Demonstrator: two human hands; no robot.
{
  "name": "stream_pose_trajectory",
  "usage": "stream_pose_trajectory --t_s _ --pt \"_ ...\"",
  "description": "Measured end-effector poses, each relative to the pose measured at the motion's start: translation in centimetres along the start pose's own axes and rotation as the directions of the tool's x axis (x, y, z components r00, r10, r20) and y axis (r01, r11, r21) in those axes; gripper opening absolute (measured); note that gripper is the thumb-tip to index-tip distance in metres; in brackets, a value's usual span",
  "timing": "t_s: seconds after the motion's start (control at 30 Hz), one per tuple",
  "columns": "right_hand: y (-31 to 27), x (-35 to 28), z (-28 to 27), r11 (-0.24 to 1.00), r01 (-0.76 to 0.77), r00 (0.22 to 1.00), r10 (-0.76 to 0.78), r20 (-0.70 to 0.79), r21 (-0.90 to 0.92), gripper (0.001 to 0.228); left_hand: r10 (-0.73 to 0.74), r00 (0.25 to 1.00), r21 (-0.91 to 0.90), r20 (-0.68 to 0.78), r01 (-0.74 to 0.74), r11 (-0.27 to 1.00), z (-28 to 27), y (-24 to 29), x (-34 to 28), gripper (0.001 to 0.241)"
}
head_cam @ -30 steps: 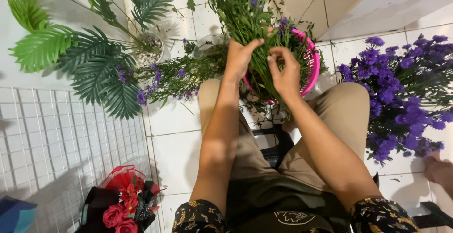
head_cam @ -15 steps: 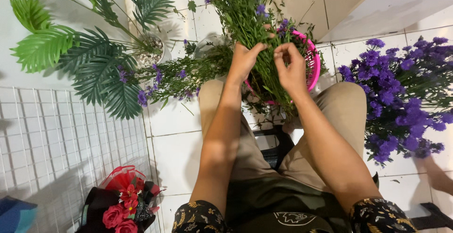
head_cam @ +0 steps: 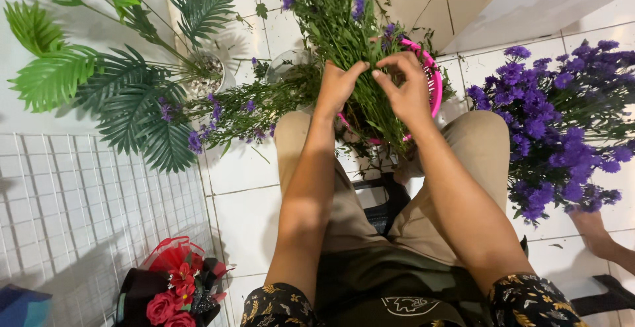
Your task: The person, while sitting on the floor, gathers stems of purple flowers and green foliage by hand into a bundle, placing them into a pink basket.
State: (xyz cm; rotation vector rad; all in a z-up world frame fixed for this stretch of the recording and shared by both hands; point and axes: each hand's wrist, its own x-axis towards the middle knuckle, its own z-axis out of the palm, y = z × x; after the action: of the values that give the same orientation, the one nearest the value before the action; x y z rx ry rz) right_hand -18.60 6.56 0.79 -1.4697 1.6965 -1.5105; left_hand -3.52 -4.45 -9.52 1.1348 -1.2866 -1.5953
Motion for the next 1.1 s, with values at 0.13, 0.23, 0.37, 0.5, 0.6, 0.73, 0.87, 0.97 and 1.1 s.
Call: stream_pose_trajectory --t_s 0.13,0.23,0.37,0.5,0.6,0.73,0.87,0.97,1.1 --pt "0.8 -0.1 0.4 0.999 0.013 1.000 -0.012 -0.025 0.034 0.020 0.029 1.000 -0.004 -0.011 -0.029 1.000 0.0 -0.5 -0.3 0.051" --pt "1.7 -0.1 0.2 0.995 0.102 0.993 -0.103 -0.057 -0.020 0.015 -0.049 0.997 0.047 -0.052 0.052 0.998 1.0 1.7 -1.2 0.081" --pt "1.3 -0.5 0.0 0.989 0.042 0.990 -0.022 -0.139 0.140 0.014 0.043 0.997 -0.047 -0.068 -0.046 0.998 2.4 8.9 -3.4 0.062" --pt "1.1 -0.9 -0.5 0.935 -0.063 0.993 0.094 -0.072 0.350 0.010 0.204 0.979 -0.219 0.000 -0.199 0.955 1.7 8.6 -2.6 0.028" --pt "0.8 -0.8 -0.3 0.930 -0.060 0.992 0.097 -0.083 0.362 0.011 0.225 0.974 -0.242 0.035 -0.210 0.947 1.9 9.7 -3.4 0.027" --pt "-0.2 -0.8 0.0 0.921 -0.074 0.990 0.114 -0.083 0.382 0.008 0.225 0.974 -0.256 0.028 -0.210 0.944 2.5 9.4 -3.8 0.034" --pt "0.7 -0.8 0.8 0.957 -0.052 0.993 0.080 -0.086 0.287 0.008 0.198 0.980 -0.279 0.007 -0.188 0.942 3.2 8.4 -3.7 0.035" --pt "0.6 -0.6 0.9 0.978 -0.025 0.995 0.043 -0.086 0.206 0.008 0.173 0.984 -0.332 -0.048 -0.179 0.926 3.7 8.2 -3.7 0.038" --pt "-0.7 -0.1 0.3 0.991 0.090 0.989 -0.077 -0.128 0.098 0.017 0.118 0.990 -0.356 -0.075 -0.137 0.924 2.7 -6.0 0.8 0.037"
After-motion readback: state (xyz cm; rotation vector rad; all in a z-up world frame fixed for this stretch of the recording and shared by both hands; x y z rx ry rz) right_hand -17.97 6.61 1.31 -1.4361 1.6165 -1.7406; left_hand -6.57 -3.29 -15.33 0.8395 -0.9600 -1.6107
